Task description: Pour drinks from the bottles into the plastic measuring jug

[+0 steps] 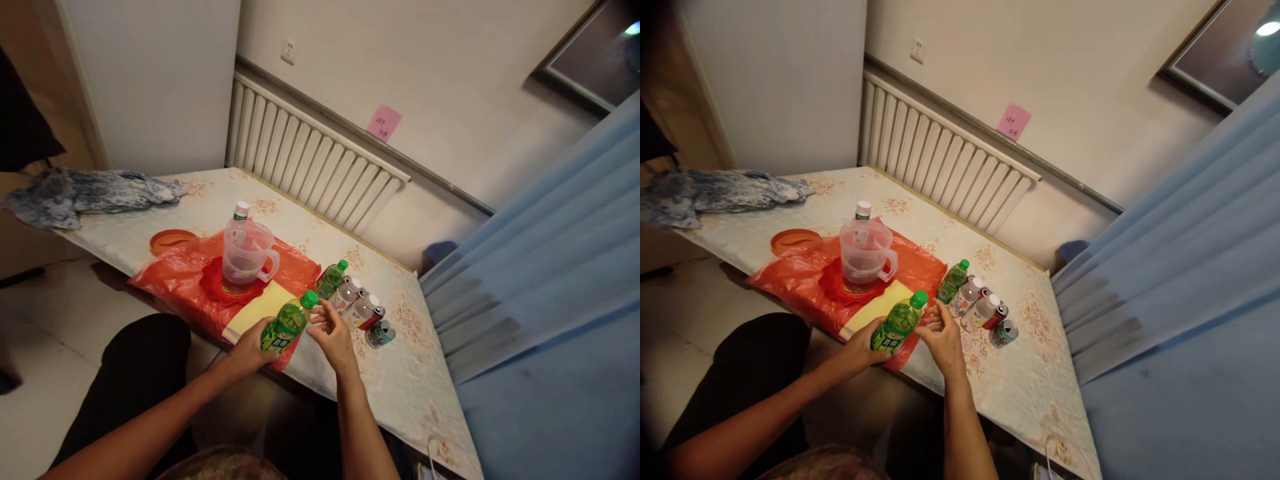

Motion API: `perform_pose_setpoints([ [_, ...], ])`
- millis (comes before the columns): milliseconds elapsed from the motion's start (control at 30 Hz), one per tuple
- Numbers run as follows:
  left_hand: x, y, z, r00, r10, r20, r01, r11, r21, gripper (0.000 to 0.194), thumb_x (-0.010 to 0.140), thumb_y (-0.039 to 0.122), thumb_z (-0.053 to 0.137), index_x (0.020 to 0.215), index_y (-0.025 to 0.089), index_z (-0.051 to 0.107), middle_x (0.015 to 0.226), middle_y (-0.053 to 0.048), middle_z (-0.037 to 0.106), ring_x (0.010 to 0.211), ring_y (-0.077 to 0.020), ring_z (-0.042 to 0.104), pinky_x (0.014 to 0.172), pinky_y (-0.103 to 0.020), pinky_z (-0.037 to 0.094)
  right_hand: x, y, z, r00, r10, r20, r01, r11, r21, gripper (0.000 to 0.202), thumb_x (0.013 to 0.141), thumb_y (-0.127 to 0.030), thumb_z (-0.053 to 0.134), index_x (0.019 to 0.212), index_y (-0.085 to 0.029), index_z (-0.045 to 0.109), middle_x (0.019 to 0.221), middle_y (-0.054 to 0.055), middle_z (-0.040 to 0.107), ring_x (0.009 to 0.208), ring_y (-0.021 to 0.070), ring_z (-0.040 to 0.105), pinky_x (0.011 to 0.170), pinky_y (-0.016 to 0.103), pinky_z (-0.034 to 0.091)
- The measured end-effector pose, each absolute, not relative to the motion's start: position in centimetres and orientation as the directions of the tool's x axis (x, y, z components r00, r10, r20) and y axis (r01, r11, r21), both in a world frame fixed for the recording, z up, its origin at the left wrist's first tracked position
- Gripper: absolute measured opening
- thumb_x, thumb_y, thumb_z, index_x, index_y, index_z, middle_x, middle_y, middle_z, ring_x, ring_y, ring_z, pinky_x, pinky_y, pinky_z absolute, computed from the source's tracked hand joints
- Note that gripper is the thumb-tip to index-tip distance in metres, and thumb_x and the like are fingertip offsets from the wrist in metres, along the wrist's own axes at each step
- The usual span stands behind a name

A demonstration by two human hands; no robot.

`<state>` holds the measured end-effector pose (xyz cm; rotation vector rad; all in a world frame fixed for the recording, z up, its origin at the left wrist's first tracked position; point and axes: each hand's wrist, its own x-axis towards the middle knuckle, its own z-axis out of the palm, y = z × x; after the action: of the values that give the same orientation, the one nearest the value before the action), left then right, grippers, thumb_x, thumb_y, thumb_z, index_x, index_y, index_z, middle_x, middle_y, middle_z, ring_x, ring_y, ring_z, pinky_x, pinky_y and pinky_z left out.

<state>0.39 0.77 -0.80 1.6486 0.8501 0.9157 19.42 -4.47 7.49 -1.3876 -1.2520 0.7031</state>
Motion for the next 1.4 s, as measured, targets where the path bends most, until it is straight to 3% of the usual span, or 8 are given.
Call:
perform_pose_setpoints([
  [133,1.0,0.8,0.0,0.513,0.847,0.138,0.014,-0.169,0.985,0.060,0.061,0.024,0.066,0.119,0.018,0.053,0.110,-0.005,0.068,0.101,-0.0267,0.063,0.089,-0.039,0.051,18.0,-5.5,5.0,0.193,0.972,0.134,0.246,0.084,-0.965,0.060,0.064,-0.022,0.077,0.121,-0.020,0.059,0.109,0.007,0.070,0.091,0.0216,0.067,0.072,0.031,0.057],
  [333,2.2,1.0,-0.7,0.604,0.782,0.154,-0.018,-0.180,0.983,0.065,0.059,0.022,0.068,0.123,0.017,0.052,0.114,-0.006,0.067,0.104,-0.0264,0.063,0.090,-0.037,0.050,16.9,-6.4,3.7,0.248,0.968,0.034,0.277,-0.037,-0.960,0.039,0.064,-0.016,0.074,0.101,-0.019,0.065,0.092,0.001,0.072,0.081,0.0189,0.069,0.077,0.032,0.057],
  [767,4.0,1.5,-1.3,0.786,0.587,0.193,0.025,-0.342,0.940,0.094,0.062,0.031,0.078,0.145,0.018,0.036,0.144,-0.012,0.050,0.131,-0.0332,0.047,0.110,-0.046,0.038,20.4,-8.7,2.6,0.432,0.900,0.058,0.187,-0.026,-0.982,0.042,0.059,-0.020,0.078,0.100,-0.017,0.067,0.093,0.005,0.075,0.087,0.0231,0.071,0.079,0.033,0.057],
  [933,4.5,4.9,-3.7,0.711,0.662,0.236,0.341,-0.618,0.709,0.065,0.085,0.046,0.056,0.140,0.013,0.045,0.145,-0.018,0.049,0.133,-0.0328,0.046,0.113,-0.048,0.035,24.0,-10.5,2.7,0.584,0.808,0.075,0.212,-0.063,-0.975,0.037,0.056,-0.024,0.080,0.090,-0.017,0.068,0.089,0.005,0.075,0.081,0.0237,0.070,0.076,0.034,0.057],
  [1000,5.0,6.6,-4.4,0.691,0.680,0.244,0.391,-0.636,0.665,0.052,0.091,0.039,0.045,0.136,0.011,0.050,0.143,-0.019,0.051,0.135,-0.0330,0.044,0.114,-0.053,0.032,25.4,-11.2,2.6,0.648,0.758,0.076,0.220,-0.091,-0.971,0.035,0.056,-0.025,0.080,0.087,-0.017,0.067,0.087,0.005,0.075,0.079,0.0228,0.070,0.073,0.032,0.057],
  [1100,5.5,8.8,-5.3,0.647,0.713,0.270,0.575,-0.689,0.440,0.049,0.093,0.031,0.039,0.134,0.008,0.052,0.144,-0.021,0.049,0.137,-0.0321,0.041,0.114,-0.050,0.032,27.4,-12.1,2.2,0.724,0.686,0.069,0.209,-0.123,-0.970,0.034,0.055,-0.027,0.080,0.085,-0.017,0.066,0.087,0.005,0.075,0.076,0.0223,0.070,0.069,0.031,0.056],
  [1233,5.9,10.3,-7.2,0.638,0.703,0.313,0.650,-0.710,0.270,0.047,0.092,0.028,0.042,0.133,0.009,0.054,0.144,-0.021,0.049,0.138,-0.0335,0.040,0.112,-0.051,0.032,29.8,-13.0,1.1,0.802,0.594,0.065,0.201,-0.165,-0.966,0.039,0.055,-0.028,0.079,0.090,-0.016,0.068,0.084,0.006,0.075,0.073,0.0228,0.070,0.065,0.030,0.055],
  [1400,5.7,10.5,-8.6,0.637,0.671,0.381,0.650,-0.732,0.204,0.046,0.093,0.032,0.043,0.132,0.010,0.056,0.143,-0.020,0.051,0.138,-0.0340,0.040,0.111,-0.051,0.032,31.9,-13.0,-0.6,0.857,0.510,0.074,0.188,-0.176,-0.966,0.041,0.055,-0.030,0.079,0.092,-0.016,0.068,0.084,0.006,0.075,0.074,0.0232,0.070,0.067,0.031,0.055],
])
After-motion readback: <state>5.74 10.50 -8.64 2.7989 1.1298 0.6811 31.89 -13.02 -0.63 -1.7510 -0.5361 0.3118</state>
